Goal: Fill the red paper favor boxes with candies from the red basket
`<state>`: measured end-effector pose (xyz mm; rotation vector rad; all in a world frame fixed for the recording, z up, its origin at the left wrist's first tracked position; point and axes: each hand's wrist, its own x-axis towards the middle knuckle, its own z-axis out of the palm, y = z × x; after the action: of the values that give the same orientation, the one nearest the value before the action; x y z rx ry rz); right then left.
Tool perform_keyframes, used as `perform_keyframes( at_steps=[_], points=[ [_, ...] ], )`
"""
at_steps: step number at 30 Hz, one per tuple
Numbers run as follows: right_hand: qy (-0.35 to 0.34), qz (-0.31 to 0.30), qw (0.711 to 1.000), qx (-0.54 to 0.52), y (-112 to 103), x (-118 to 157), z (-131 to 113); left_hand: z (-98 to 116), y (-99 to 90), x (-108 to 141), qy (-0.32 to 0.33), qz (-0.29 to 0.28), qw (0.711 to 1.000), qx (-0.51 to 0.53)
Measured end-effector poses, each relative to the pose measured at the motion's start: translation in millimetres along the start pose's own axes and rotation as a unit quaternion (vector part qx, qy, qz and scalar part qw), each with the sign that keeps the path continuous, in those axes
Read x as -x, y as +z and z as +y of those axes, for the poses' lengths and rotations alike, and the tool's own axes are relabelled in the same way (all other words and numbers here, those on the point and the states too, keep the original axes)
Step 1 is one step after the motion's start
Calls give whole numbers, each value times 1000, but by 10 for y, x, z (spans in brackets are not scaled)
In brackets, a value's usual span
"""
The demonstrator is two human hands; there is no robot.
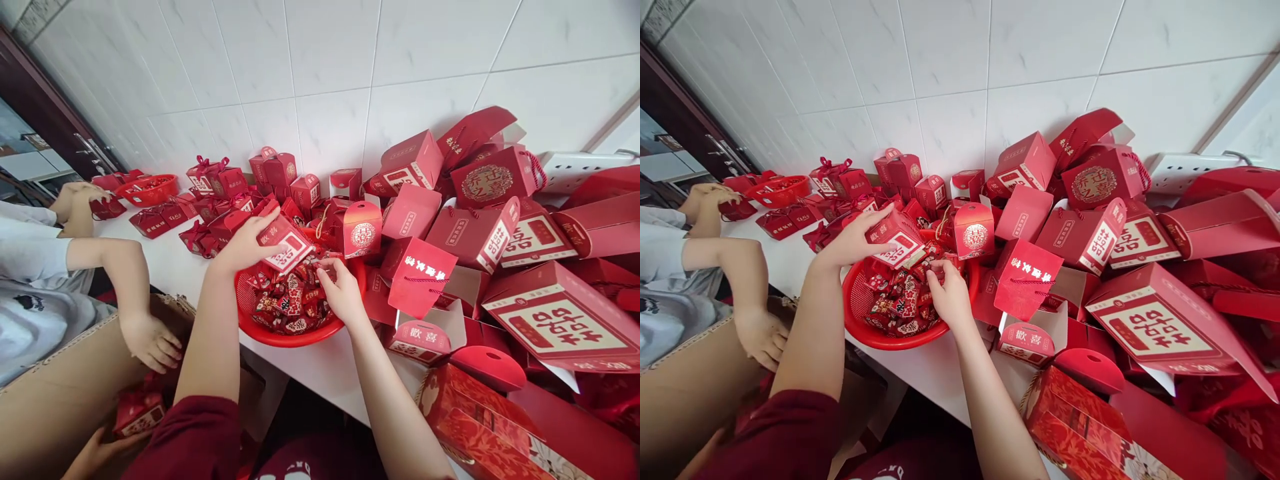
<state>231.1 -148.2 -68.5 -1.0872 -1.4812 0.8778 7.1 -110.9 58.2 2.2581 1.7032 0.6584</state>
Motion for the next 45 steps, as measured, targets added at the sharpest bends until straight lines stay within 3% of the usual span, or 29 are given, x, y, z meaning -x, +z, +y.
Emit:
perform_keyframes(
  at_steps=[2,4,8,12,16,20,24,27,30,35,41,45],
  points=[
    [-1,-2,1000,-9,5,-1,9,-50,-105,-264,48,-11,998,-30],
    [-3,-8,1000,-18,7,-4,14,-110,-106,-549,69,-73,993,-59],
    [-5,-26,999,-32,10,-12,9,-233,115,-986,50,-203,966,-152],
    [3,-43,998,-37,27,-19,-1,-320,340,-1119,32,-229,951,-204],
    [14,-66,998,-13,29,-8,-21,-363,341,-1130,23,-243,950,-192],
    [12,-71,997,-9,12,15,-52,-408,125,-1149,30,-223,964,-144],
    [12,-63,998,-11,15,16,-69,-426,-177,-1174,1,-208,978,-25],
    [5,-57,998,8,16,36,-103,-413,-378,-1241,12,-136,991,17],
    [-41,-24,997,66,-5,133,-149,-411,-528,-1397,48,-56,997,-6],
    [-120,-14,985,125,-35,386,-121,-427,-589,-1842,90,-14,990,-111],
    [-154,-19,973,170,-14,472,-46,-256,-502,-2525,138,21,949,-283],
    [-168,-16,974,149,19,431,-18,-186,-552,-3067,152,-47,935,-317]
  ],
)
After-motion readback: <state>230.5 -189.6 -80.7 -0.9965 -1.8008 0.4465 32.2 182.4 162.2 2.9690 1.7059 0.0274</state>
